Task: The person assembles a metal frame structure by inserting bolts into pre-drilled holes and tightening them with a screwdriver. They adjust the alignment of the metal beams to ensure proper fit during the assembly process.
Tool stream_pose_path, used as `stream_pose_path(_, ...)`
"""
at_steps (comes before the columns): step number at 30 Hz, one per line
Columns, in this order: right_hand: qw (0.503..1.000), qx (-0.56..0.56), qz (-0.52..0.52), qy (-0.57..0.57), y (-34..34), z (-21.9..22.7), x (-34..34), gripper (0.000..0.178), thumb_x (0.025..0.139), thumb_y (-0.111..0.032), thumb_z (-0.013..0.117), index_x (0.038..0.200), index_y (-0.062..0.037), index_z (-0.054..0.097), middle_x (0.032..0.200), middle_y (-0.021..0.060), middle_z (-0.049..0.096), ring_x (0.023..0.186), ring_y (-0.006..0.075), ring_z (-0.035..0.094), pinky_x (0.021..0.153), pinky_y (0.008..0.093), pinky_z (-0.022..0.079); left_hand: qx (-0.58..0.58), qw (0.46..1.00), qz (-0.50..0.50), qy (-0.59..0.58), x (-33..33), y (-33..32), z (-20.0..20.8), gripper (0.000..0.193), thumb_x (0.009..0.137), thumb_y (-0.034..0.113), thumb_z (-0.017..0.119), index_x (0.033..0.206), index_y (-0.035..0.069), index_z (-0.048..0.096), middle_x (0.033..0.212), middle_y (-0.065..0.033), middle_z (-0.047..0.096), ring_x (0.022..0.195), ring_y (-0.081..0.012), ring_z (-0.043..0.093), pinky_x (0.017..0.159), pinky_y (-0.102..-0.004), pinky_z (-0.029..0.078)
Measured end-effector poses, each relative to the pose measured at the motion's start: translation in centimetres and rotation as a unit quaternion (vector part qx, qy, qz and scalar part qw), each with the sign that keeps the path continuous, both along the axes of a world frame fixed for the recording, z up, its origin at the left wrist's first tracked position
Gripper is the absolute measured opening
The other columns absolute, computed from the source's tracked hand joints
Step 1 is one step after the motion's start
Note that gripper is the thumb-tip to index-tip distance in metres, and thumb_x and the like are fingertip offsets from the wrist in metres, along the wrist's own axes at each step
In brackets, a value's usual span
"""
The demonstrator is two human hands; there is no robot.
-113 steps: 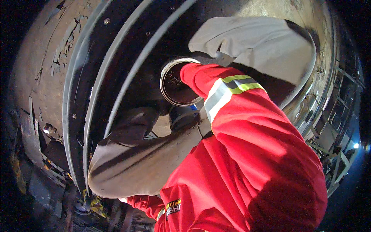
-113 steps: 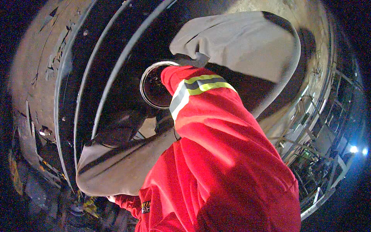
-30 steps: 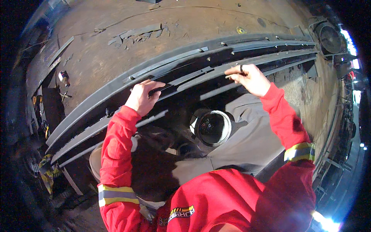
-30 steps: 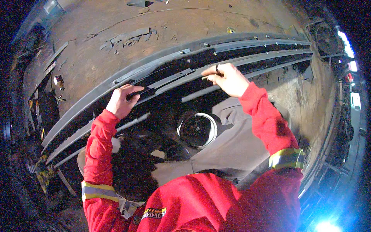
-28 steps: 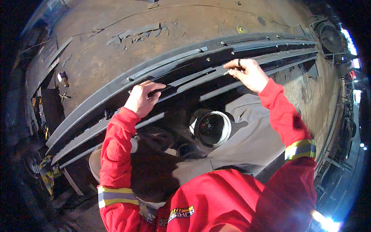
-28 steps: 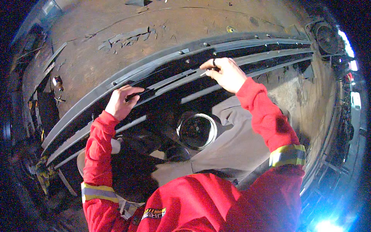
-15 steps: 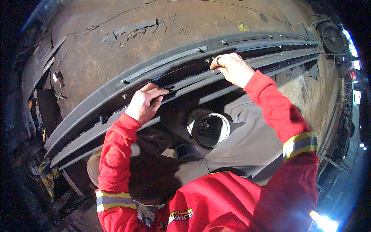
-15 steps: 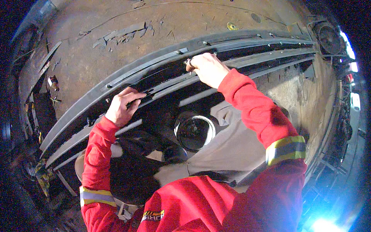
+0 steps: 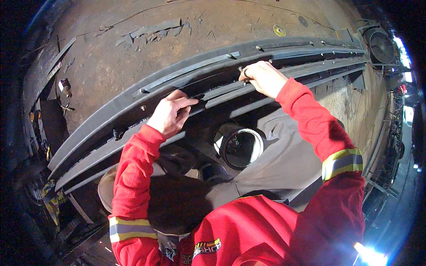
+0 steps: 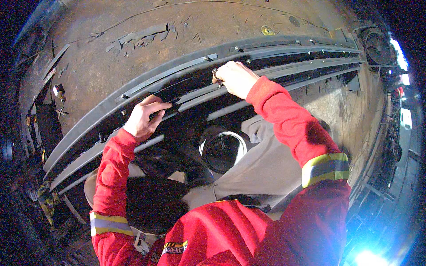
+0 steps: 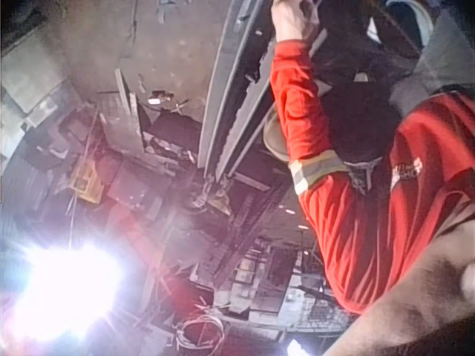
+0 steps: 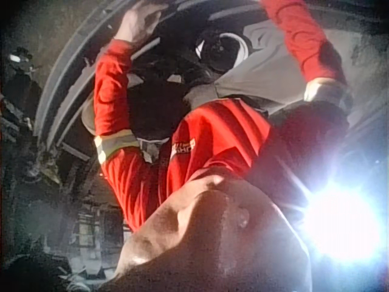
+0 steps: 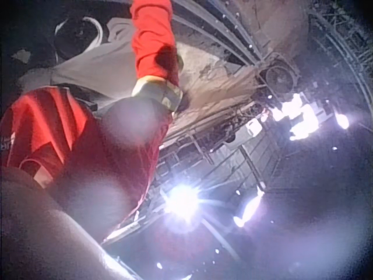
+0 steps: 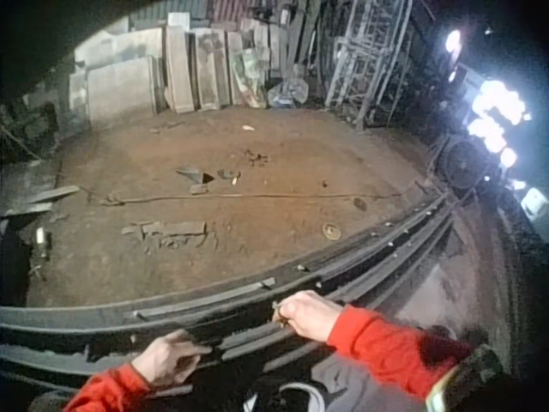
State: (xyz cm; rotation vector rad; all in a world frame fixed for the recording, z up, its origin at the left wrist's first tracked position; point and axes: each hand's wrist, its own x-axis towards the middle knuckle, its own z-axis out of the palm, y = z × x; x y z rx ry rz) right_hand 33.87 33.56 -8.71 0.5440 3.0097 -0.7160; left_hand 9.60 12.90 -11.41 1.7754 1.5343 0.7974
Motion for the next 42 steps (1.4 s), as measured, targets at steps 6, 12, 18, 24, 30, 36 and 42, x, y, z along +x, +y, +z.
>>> stream_pose_path(6, 0.998, -0.054, -0.020, -0.030, -0.1, 0.8, -0.6, 0.017, 0.074, 0.004, 0.060, 0.087, -0.0007, 0.070, 0.085, 0.0182, 0.068, 0.083, 0.0339, 0.066, 0.076, 0.0389, 0.053, 0.016, 1.000, 0.011, -0.009, 0.1, 0.0, -0.3, 0.026, 0.079, -0.002, 0.062, 0.104, 0.006, 0.067, 0.092, -0.0149, 0.060, 0.084, -0.0313, 0.061, 0.076, -0.0369, 0.050)
stream_pose_path(12, 0.999, -0.025, -0.007, -0.043, 0.2, 0.6, -0.4, 0.020, 0.073, 0.004, 0.059, 0.089, -0.0001, 0.070, 0.086, 0.0183, 0.068, 0.084, 0.0329, 0.066, 0.078, 0.0386, 0.053, 0.012, 1.000, 0.014, -0.002, 0.2, 0.1, 0.0, 0.025, 0.079, -0.003, 0.062, 0.103, 0.005, 0.068, 0.092, -0.0150, 0.060, 0.083, -0.0310, 0.061, 0.075, -0.0365, 0.050)
stream_pose_path(18, 0.998, -0.040, 0.018, -0.049, -0.2, 1.4, -0.8, 0.026, 0.072, 0.006, 0.056, 0.093, -0.0008, 0.070, 0.088, 0.0187, 0.068, 0.086, 0.0332, 0.066, 0.081, 0.0388, 0.052, 0.009, 1.000, 0.005, 0.001, 0.1, 0.1, 0.0, 0.024, 0.080, -0.002, 0.061, 0.103, 0.004, 0.067, 0.090, -0.0150, 0.061, 0.084, -0.0308, 0.061, 0.076, -0.0361, 0.050)
stream_pose_path(24, 0.998, -0.046, 0.000, -0.050, -0.8, 1.0, -0.8, 0.023, 0.078, -0.002, 0.061, 0.100, -0.0028, 0.070, 0.095, 0.0201, 0.067, 0.089, 0.0326, 0.066, 0.082, 0.0391, 0.051, -0.002, 1.000, 0.004, 0.010, 0.0, 0.1, 0.1, 0.024, 0.082, 0.000, 0.060, 0.103, 0.005, 0.067, 0.090, -0.0144, 0.061, 0.082, -0.0306, 0.060, 0.074, -0.0365, 0.050)
stream_pose_path(30, 0.989, -0.099, -0.091, -0.053, -0.4, 0.6, 0.3, 0.022, 0.083, -0.011, 0.063, 0.102, -0.0038, 0.070, 0.096, 0.0191, 0.068, 0.090, 0.0318, 0.067, 0.081, 0.0361, 0.051, 0.004, 1.000, 0.003, 0.016, 0.3, 0.1, 0.3, 0.024, 0.082, 0.000, 0.060, 0.103, 0.007, 0.068, 0.087, -0.0137, 0.060, 0.077, -0.0302, 0.060, 0.071, -0.0373, 0.049)
stream_pose_path(36, 0.995, -0.084, -0.055, -0.026, 0.3, -0.6, 1.3, 0.018, 0.083, -0.012, 0.061, 0.094, -0.0022, 0.070, 0.090, 0.0201, 0.068, 0.087, 0.0351, 0.066, 0.080, 0.0394, 0.051, 0.030, 0.999, -0.009, 0.034, 0.0, 0.3, -0.2, 0.024, 0.082, -0.001, 0.057, 0.102, 0.006, 0.067, 0.088, -0.0145, 0.061, 0.078, -0.0317, 0.061, 0.071, -0.0370, 0.050)
stream_pose_path(42, 0.997, -0.075, -0.028, -0.002, 0.6, -1.5, 1.8, 0.016, 0.082, -0.010, 0.061, 0.094, -0.0028, 0.070, 0.089, 0.0210, 0.067, 0.086, 0.0369, 0.065, 0.080, 0.0406, 0.050, 0.047, 0.998, -0.011, 0.043, 0.1, 0.4, -0.4, 0.022, 0.082, -0.001, 0.058, 0.101, 0.006, 0.067, 0.087, -0.0147, 0.061, 0.077, -0.0325, 0.061, 0.069, -0.0373, 0.050)
